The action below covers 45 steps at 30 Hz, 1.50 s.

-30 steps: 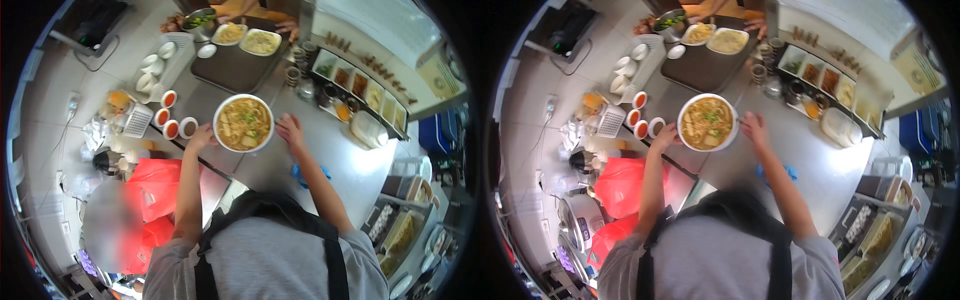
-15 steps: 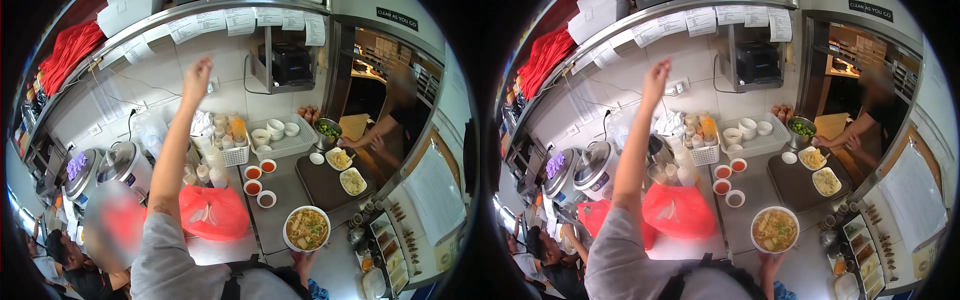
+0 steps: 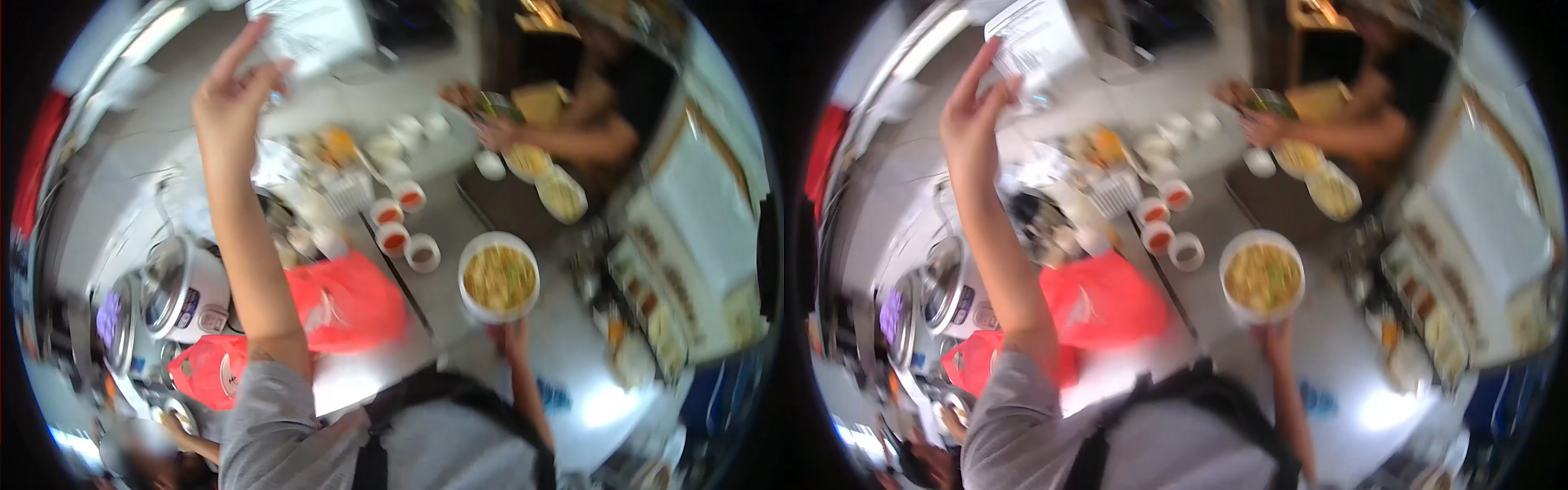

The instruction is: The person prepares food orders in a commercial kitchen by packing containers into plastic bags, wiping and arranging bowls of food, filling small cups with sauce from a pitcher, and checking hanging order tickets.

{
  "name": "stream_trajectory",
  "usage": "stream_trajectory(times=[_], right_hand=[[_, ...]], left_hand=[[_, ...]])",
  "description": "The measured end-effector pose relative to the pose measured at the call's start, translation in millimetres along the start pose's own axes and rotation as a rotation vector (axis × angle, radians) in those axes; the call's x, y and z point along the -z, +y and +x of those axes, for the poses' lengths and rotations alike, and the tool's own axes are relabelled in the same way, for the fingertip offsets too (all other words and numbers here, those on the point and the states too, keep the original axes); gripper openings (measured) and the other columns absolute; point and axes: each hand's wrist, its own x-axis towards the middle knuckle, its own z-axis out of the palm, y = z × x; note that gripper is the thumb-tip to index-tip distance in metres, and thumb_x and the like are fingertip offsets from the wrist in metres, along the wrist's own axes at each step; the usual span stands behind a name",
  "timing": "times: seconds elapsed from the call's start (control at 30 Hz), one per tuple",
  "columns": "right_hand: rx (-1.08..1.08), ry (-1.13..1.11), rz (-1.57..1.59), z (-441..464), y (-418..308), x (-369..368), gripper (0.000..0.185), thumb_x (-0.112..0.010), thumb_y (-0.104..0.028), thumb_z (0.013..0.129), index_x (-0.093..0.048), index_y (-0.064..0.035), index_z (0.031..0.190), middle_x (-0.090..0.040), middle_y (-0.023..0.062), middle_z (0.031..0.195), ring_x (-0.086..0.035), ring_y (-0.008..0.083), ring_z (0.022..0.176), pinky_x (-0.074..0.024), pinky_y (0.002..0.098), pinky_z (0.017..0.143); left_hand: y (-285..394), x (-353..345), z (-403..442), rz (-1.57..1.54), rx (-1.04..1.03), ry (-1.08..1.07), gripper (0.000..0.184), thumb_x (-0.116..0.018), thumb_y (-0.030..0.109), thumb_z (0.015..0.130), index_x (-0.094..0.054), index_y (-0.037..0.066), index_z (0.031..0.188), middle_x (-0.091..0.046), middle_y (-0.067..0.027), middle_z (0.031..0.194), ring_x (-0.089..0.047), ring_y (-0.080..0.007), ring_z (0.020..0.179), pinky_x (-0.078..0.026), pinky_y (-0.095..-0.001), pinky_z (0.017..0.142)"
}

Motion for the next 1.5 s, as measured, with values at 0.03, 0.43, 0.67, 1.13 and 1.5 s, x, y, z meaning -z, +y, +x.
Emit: stream_trajectory(times=[0.03, 0.43, 0.67, 1.13, 1.5], right_hand=[[-0.029, 0.082, -0.154, 0, 6, 15, 0.054, -0.050, -0.026, 0.095, -0.027, -0.0063, 0.140, -0.066, 0.0126, 0.084, -0.066, 0.0208, 0.068, -0.0552, 0.0313, 0.060], [0.314, 0.579, -1.000, -86, -67, 75, 0.010, -0.064, -0.014, 0.082, -0.067, -0.0044, 0.084, -0.065, 0.0102, 0.082, -0.063, 0.0250, 0.074, -0.0495, 0.0355, 0.068], [0.371, 0.450, -1.369, -75, -61, 75, 0.008, -0.069, -0.017, 0.074, -0.067, -0.0089, 0.075, -0.064, 0.0059, 0.074, -0.061, 0.0247, 0.075, -0.0474, 0.0361, 0.072], [0.327, 0.489, -1.442, -132, -99, 116, 0.011, -0.070, -0.016, 0.073, -0.063, -0.0085, 0.079, -0.064, 0.0080, 0.079, -0.058, 0.0286, 0.080, -0.0436, 0.0393, 0.076], [0.151, -0.167, -1.208, -139, -51, 95, 0.017, -0.065, -0.016, 0.071, -0.068, -0.0062, 0.084, -0.065, 0.0158, 0.084, -0.062, 0.0299, 0.086, -0.0488, 0.0373, 0.079]], left_hand=[[19, -54, -63, -0.039, 0.201, -0.067, 0.044, -0.065, 0.005, 0.080, -0.058, 0.005, 0.123, -0.065, -0.0044, 0.099, -0.057, -0.0074, 0.072, -0.048, -0.0224, 0.065], [-65, -290, -468, -0.127, 0.041, -0.994, 0.044, -0.068, 0.018, 0.078, -0.059, 0.007, 0.119, -0.060, -0.0103, 0.119, -0.047, -0.0329, 0.120, -0.033, -0.0464, 0.103], [-77, -299, -461, -0.085, 0.008, -1.116, 0.059, -0.072, 0.034, 0.073, -0.057, 0.007, 0.123, -0.050, -0.0035, 0.135, -0.034, -0.0305, 0.133, -0.022, -0.0500, 0.109], [-73, -296, -458, -0.027, -0.011, -1.115, 0.058, -0.071, 0.032, 0.075, -0.054, 0.010, 0.126, -0.053, -0.0104, 0.129, -0.037, -0.0319, 0.129, -0.025, -0.0497, 0.107], [-44, -165, -158, 0.027, -0.208, -0.434, 0.038, -0.059, 0.004, 0.075, -0.060, 0.005, 0.113, -0.060, -0.0151, 0.116, -0.061, -0.0320, 0.098, -0.050, -0.0378, 0.086]])
